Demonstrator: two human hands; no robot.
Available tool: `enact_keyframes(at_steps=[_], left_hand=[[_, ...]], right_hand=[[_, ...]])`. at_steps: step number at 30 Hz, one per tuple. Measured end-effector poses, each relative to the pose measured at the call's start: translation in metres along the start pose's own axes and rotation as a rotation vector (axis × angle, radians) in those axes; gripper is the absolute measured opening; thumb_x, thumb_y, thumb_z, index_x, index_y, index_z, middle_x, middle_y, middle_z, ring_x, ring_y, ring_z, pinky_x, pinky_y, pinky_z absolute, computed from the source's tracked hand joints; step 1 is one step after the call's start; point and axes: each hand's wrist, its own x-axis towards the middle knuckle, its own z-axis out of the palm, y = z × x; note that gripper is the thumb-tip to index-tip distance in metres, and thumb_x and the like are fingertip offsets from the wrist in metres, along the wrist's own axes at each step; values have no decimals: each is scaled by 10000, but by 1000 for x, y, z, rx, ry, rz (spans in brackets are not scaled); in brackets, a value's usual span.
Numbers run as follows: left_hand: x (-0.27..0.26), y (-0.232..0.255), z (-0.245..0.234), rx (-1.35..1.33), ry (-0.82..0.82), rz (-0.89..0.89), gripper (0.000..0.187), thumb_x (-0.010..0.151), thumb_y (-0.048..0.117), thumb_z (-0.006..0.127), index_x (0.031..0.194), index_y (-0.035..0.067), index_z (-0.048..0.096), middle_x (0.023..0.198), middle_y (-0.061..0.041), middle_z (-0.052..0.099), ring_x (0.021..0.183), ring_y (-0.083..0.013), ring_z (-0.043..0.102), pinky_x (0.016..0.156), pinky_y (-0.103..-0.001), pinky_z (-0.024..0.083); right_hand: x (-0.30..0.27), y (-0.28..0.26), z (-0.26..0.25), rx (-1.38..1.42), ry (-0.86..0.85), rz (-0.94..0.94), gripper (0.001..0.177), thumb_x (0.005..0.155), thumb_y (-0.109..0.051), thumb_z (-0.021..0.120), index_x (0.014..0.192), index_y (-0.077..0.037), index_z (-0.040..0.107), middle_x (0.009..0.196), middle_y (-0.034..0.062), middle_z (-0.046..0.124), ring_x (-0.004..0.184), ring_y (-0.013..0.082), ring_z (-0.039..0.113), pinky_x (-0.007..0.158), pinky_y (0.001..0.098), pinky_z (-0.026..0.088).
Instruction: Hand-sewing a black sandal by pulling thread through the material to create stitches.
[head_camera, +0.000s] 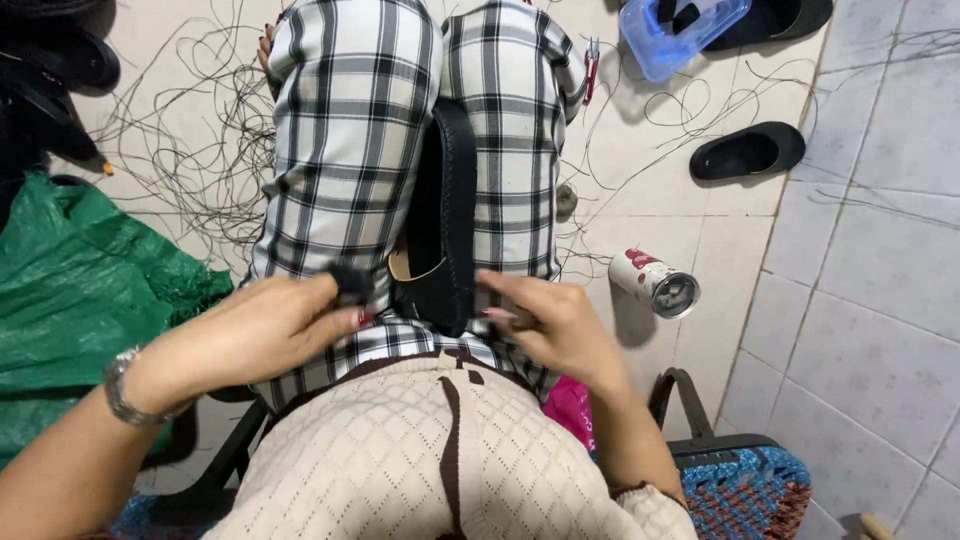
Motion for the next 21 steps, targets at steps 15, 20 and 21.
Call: enact_keyframes(at_steps=[15, 20, 21], left_hand=[[48, 2, 19, -1700, 421, 522, 228, 1054, 92, 505, 1023, -81, 650, 441, 50, 221, 328, -41, 195, 303, -176, 175], [3, -16, -23, 35, 1036, 255, 346, 953, 58, 806, 1174, -186, 705, 1194, -294, 618, 636, -202, 526, 484, -279, 454], [6, -2, -20, 37, 1043, 252, 346, 953, 58, 806, 1174, -186, 705, 1194, -294, 618, 636, -202, 526, 484, -279, 454]], right_hand=[[15, 4, 24, -148, 224, 78, 92, 916, -203, 708, 954, -151, 774, 610, 40, 689, 547, 285, 664, 538, 358, 542], [6, -12, -7, -595, -132, -51, 343, 1017, -167, 522, 1340, -137, 632, 870, 151, 653, 703, 355, 652, 611, 456, 538], [8, -14, -8, -596, -131, -59, 343, 1017, -167, 522, 1340, -137, 632, 870, 151, 653, 703, 355, 652, 611, 456, 538]])
